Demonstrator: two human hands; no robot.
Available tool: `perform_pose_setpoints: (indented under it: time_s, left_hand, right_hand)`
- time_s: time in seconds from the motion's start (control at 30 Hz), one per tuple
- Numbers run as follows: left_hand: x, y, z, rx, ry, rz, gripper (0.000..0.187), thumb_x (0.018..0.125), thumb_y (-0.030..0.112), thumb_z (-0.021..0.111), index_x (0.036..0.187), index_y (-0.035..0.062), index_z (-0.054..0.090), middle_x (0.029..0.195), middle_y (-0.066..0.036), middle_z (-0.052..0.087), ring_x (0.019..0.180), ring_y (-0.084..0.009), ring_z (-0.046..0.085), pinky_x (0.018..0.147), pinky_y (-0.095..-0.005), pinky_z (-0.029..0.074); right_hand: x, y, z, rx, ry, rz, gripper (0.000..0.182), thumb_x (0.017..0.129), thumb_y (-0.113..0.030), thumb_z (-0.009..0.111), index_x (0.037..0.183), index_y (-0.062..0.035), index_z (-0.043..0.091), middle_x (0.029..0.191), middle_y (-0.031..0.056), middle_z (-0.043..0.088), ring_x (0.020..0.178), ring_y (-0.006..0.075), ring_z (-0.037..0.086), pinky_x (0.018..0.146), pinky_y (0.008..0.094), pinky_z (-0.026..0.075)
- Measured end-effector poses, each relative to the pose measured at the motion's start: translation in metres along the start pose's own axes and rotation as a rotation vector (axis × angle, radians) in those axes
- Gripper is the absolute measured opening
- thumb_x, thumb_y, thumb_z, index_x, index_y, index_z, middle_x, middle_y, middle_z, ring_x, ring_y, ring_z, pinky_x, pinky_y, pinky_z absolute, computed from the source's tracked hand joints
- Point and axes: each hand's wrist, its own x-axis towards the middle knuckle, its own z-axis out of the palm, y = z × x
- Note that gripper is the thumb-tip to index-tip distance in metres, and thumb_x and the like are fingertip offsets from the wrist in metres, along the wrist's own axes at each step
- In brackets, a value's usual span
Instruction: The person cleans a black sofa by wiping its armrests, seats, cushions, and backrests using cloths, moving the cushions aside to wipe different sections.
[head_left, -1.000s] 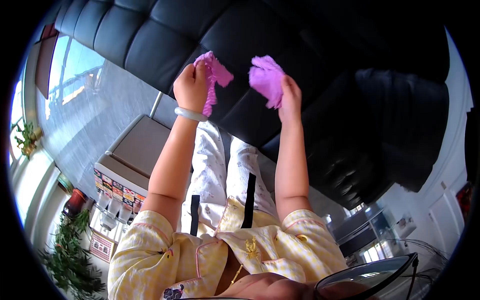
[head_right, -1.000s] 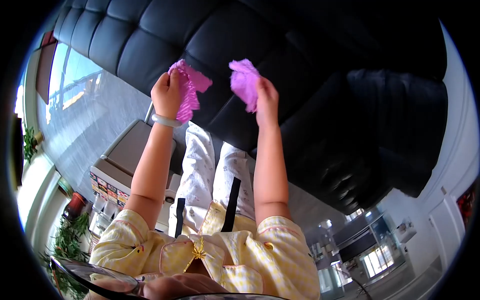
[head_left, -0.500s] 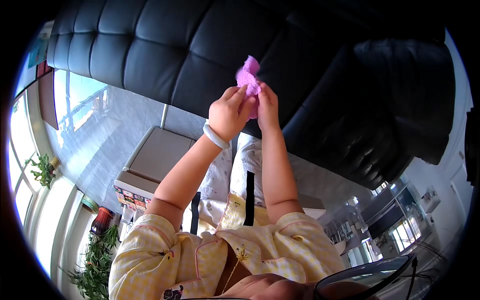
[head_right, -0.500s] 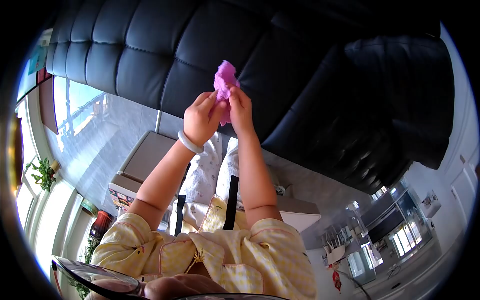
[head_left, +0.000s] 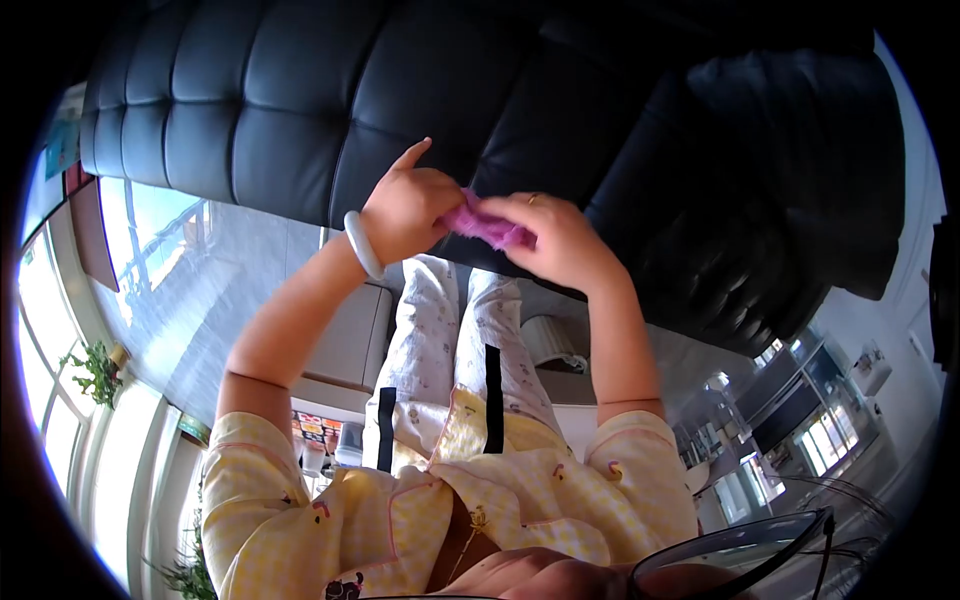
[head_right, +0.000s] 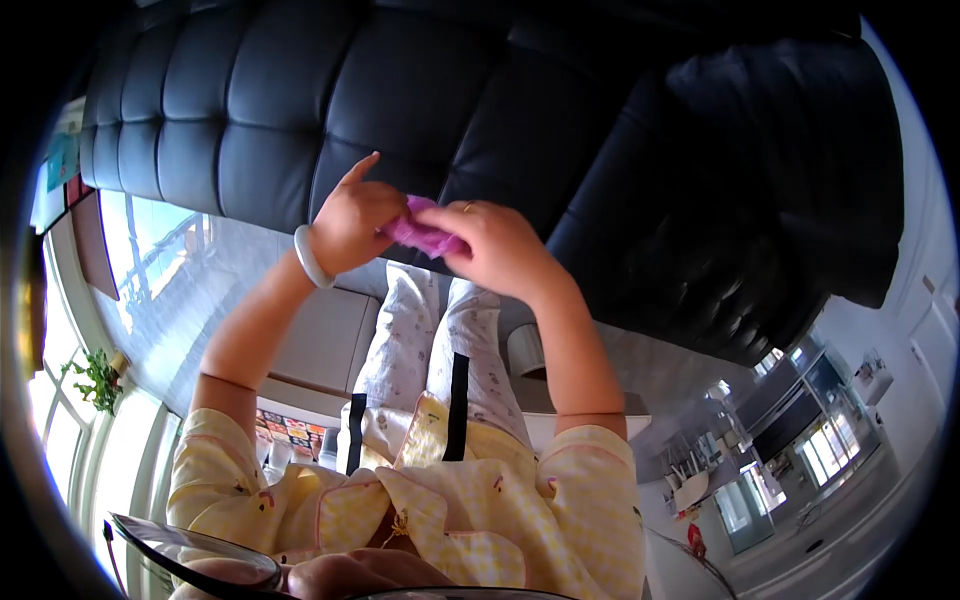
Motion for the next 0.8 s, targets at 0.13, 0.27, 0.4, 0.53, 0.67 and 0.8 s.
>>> perform_pose_setpoints:
  time_s: [0.13, 0.27, 0.4, 0.53, 0.67, 0.8]
  left_hand:
    - [0.051, -0.006, 0.002, 0.141, 0.324, 0.085, 0.02, 0.062, 0.009, 0.073, 0.078, 0.0077, 0.063, 0.081, -0.009, 0.061, 0.084, -0.0261, 0.059, 0.098, -0.0465, 0.039]
    - [0.082, 0.006, -0.016, 0.342, 0.565, 0.245, 0.024, 0.06, 0.01, 0.071, 0.081, 0.0078, 0.06, 0.085, -0.008, 0.057, 0.086, -0.0262, 0.057, 0.093, -0.0422, 0.043]
    - [0.094, -0.024, 0.032, 0.431, 0.461, 0.233, 0.025, 0.061, 0.01, 0.067, 0.085, 0.0081, 0.059, 0.089, -0.007, 0.056, 0.089, -0.0242, 0.057, 0.094, -0.0416, 0.042]
    - [0.086, -0.064, 0.092, 0.335, 0.221, 0.032, 0.032, 0.068, 0.014, 0.068, 0.099, 0.0079, 0.062, 0.107, -0.009, 0.059, 0.105, -0.0261, 0.055, 0.101, -0.0449, 0.035]
    - [0.08, -0.084, 0.114, 0.318, 0.376, -0.097, 0.041, 0.071, 0.009, 0.064, 0.111, 0.0091, 0.059, 0.116, -0.01, 0.057, 0.115, -0.0254, 0.049, 0.104, -0.0466, 0.03]
    - [0.092, -0.122, 0.098, 0.536, 0.637, -0.307, 0.037, 0.08, 0.018, 0.058, 0.117, 0.0109, 0.055, 0.124, -0.006, 0.053, 0.12, -0.0244, 0.046, 0.103, -0.0472, 0.026]
  right_hand:
    - [-0.002, 0.039, -0.027, -0.499, 0.307, -0.038, 0.025, 0.065, -0.005, 0.07, 0.089, -0.0074, 0.065, 0.08, 0.0071, 0.061, 0.079, 0.0236, 0.059, 0.071, 0.0344, 0.048]
    - [-0.012, 0.039, -0.036, -0.588, 0.651, -0.162, 0.027, 0.059, 0.0, 0.07, 0.084, -0.0078, 0.065, 0.082, 0.0039, 0.057, 0.08, 0.0238, 0.056, 0.071, 0.0367, 0.046]
    - [-0.009, 0.084, -0.013, -0.599, 0.648, -0.039, 0.031, 0.058, -0.002, 0.07, 0.089, -0.0079, 0.064, 0.084, 0.0048, 0.056, 0.081, 0.0259, 0.056, 0.077, 0.0392, 0.044]
    - [0.0, 0.127, 0.022, -0.426, 0.463, 0.132, 0.027, 0.072, -0.013, 0.067, 0.097, -0.0035, 0.064, 0.099, 0.0104, 0.062, 0.096, 0.0277, 0.058, 0.086, 0.0391, 0.043]
    - [0.049, 0.18, 0.065, -0.486, 0.677, 0.144, 0.034, 0.08, -0.018, 0.061, 0.111, -0.004, 0.06, 0.12, 0.0167, 0.056, 0.119, 0.034, 0.047, 0.102, 0.0482, 0.032]
    - [0.082, 0.217, 0.114, -0.703, 0.524, 0.269, 0.046, 0.085, -0.035, 0.054, 0.127, -0.0158, 0.051, 0.14, 0.0101, 0.039, 0.135, 0.0331, 0.026, 0.104, 0.0653, 0.009]
